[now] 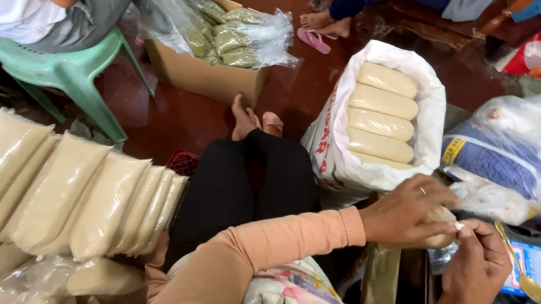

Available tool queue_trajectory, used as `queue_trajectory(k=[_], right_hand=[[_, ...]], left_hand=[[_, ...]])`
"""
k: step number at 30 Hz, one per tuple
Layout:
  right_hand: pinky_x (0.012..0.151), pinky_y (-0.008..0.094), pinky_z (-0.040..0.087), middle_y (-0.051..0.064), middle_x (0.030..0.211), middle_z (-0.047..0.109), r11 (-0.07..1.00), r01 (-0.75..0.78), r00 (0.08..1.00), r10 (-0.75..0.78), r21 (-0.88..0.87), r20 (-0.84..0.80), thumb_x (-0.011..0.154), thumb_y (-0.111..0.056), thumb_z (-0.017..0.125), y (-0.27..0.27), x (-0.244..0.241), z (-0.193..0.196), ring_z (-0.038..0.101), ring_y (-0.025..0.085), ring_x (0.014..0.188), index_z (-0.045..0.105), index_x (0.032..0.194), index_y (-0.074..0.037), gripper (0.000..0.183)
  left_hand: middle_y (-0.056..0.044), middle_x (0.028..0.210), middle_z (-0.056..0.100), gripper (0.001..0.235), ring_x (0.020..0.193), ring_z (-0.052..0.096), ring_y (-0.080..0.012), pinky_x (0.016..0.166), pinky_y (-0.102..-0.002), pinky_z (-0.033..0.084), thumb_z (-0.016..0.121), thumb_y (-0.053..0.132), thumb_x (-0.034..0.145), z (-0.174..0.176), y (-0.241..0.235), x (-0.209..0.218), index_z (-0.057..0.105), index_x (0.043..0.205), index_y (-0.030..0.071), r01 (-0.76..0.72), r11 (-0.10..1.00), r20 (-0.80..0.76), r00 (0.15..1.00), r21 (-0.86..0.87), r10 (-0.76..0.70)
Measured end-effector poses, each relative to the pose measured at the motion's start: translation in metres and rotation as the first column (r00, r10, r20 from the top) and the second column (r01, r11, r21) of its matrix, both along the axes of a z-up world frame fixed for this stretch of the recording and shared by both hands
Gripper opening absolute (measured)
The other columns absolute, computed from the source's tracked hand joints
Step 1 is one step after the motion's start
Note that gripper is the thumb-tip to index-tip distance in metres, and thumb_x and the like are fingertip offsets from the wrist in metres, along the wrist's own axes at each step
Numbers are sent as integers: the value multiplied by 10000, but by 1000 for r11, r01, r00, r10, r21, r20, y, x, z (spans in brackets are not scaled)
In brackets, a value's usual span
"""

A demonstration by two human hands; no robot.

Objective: The person fills small plastic bags with a white powder using a spoon and then ties the bags closed by hand.

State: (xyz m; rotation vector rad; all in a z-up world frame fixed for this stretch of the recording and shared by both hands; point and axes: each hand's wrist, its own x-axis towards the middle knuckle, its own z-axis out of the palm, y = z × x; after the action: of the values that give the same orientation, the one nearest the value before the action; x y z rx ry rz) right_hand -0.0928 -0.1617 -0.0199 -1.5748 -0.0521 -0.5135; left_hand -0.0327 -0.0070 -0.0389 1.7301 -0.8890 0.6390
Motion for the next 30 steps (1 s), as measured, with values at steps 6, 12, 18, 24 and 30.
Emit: queue_trajectory(k=[6, 12, 18, 24, 30], right_hand=[[1000, 271, 488, 70, 1135, 604, 943, 160, 977, -108, -293, 185, 1054, -56, 657, 7, -12, 0, 583, 156, 1079, 606, 1179, -53, 135], [1187, 463, 361, 139, 1436, 489, 991, -91, 987, 103, -96, 127, 746, -149, 891, 17, -11, -79, 429, 210, 1319, 368, 1529, -3, 953], [1060, 577, 474, 242, 1379, 554, 970, 29, 1000, -25, -239, 19, 792, -69, 875, 65, -19, -66, 572, 361, 1292, 333, 1527, 19, 918], [1081, 625, 437, 256, 1314, 544, 969, 58, 994, -35, -240, 101, 814, -26, 813, 62, -13, -72, 543, 359, 1279, 294, 1486, 30, 851], [1085, 593, 437, 234, 1331, 510, 957, 85, 994, -63, -276, 88, 839, -47, 761, 61, -11, -96, 496, 339, 1314, 278, 1486, 25, 810]], left_hand=[[-52, 1147, 714, 180, 1090, 679, -286, 1043, -427, 509, 556, 238, 1066, 7, 6, -6, 655, 1165, 124, 206, 971, 28, 979, -123, -204], [-75, 1172, 752, 174, 1144, 711, -329, 1078, -468, 511, 646, 156, 1025, 3, 7, -8, 716, 1153, 62, 298, 896, 41, 952, -329, -302], [-76, 1126, 771, 146, 1136, 716, -336, 1091, -478, 481, 642, 106, 1031, 21, 16, -18, 734, 1116, 31, 273, 888, 30, 959, -370, -282], [-110, 1017, 781, 104, 1038, 741, -359, 1029, -491, 537, 681, 57, 988, 34, 21, -23, 747, 1027, -13, 286, 879, 33, 955, -381, -296], [-119, 993, 778, 108, 1028, 732, -354, 999, -479, 548, 673, 58, 993, 47, 23, -26, 756, 1013, -8, 268, 868, 20, 958, -419, -286]])
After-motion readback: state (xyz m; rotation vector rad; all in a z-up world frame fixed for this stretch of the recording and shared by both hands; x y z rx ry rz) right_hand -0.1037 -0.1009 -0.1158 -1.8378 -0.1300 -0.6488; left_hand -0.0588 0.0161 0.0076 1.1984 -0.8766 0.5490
